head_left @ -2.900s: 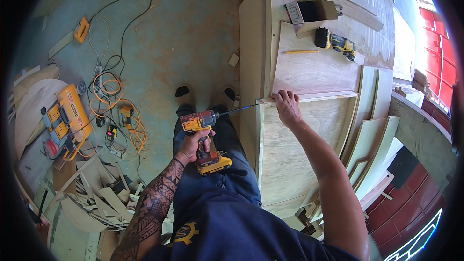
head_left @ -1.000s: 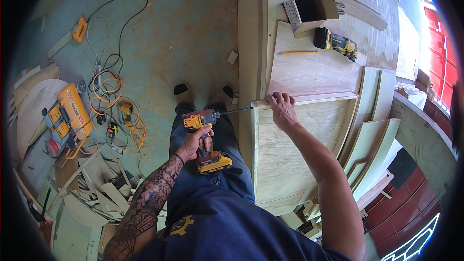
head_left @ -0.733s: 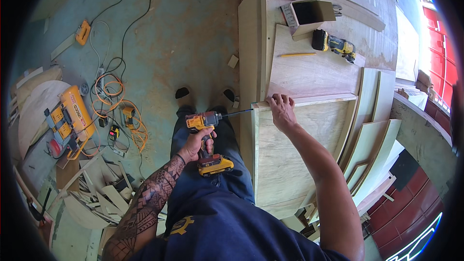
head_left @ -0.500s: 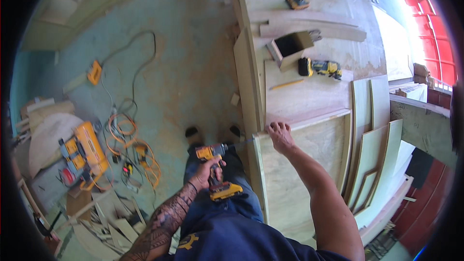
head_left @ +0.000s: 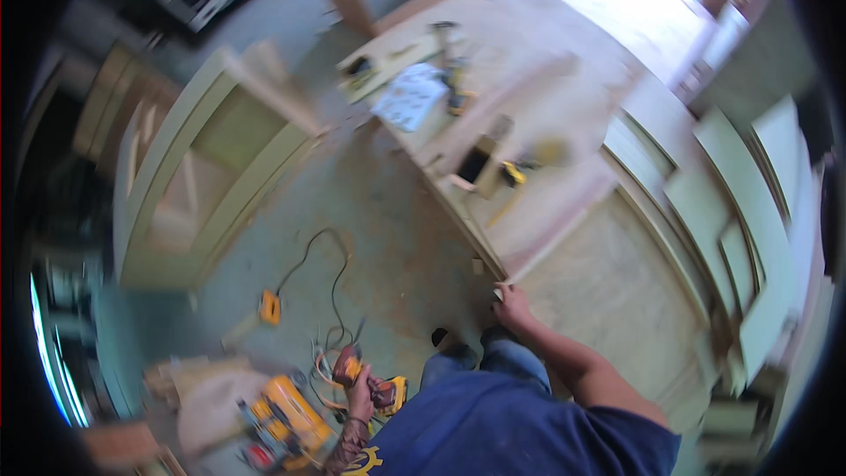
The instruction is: Using a power drill to assemble a wooden drawer or cabinet frame.
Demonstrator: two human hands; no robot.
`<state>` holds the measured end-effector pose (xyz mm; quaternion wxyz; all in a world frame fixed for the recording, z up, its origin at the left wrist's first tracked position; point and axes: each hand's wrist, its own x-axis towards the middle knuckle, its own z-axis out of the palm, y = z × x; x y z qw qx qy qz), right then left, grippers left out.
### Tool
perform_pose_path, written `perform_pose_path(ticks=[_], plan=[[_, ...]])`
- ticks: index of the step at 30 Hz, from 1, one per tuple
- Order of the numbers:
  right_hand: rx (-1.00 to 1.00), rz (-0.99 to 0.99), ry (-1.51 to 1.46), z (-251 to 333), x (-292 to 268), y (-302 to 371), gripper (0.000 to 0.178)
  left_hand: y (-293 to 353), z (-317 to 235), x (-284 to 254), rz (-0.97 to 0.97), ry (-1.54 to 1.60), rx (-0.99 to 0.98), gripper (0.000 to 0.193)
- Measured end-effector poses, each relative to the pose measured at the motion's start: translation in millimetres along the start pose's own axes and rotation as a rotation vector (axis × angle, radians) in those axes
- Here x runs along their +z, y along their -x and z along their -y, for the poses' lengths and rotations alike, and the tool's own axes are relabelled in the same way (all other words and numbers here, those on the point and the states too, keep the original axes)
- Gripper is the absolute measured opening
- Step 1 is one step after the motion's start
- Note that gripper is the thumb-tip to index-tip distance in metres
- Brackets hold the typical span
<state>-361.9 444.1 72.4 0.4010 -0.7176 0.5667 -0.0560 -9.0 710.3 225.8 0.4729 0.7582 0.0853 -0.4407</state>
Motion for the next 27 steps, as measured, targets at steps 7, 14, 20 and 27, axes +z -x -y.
perform_pose_path(ticks=[7, 14, 20, 27], plan=[[0.401, 0.08, -0.381, -51, 16, 101, 0.039, -59, -55, -7, 0.17, -0.259, 0.025, 0.044], [0.67, -0.292, -1.023, 15, -50, 146, 0.042, -85, -104, 59, 0.404, -0.329, -0.225, 0.065], [-0.463, -0.236, -1.503, 274, -237, 173, 0.044, -120, -115, 100, 0.781, -0.259, -0.193, 0.08], [-1.34, 0.386, -1.648, 432, -353, 247, 0.039, -66, -207, 222, 1.015, -0.321, -0.127, 0.076]])
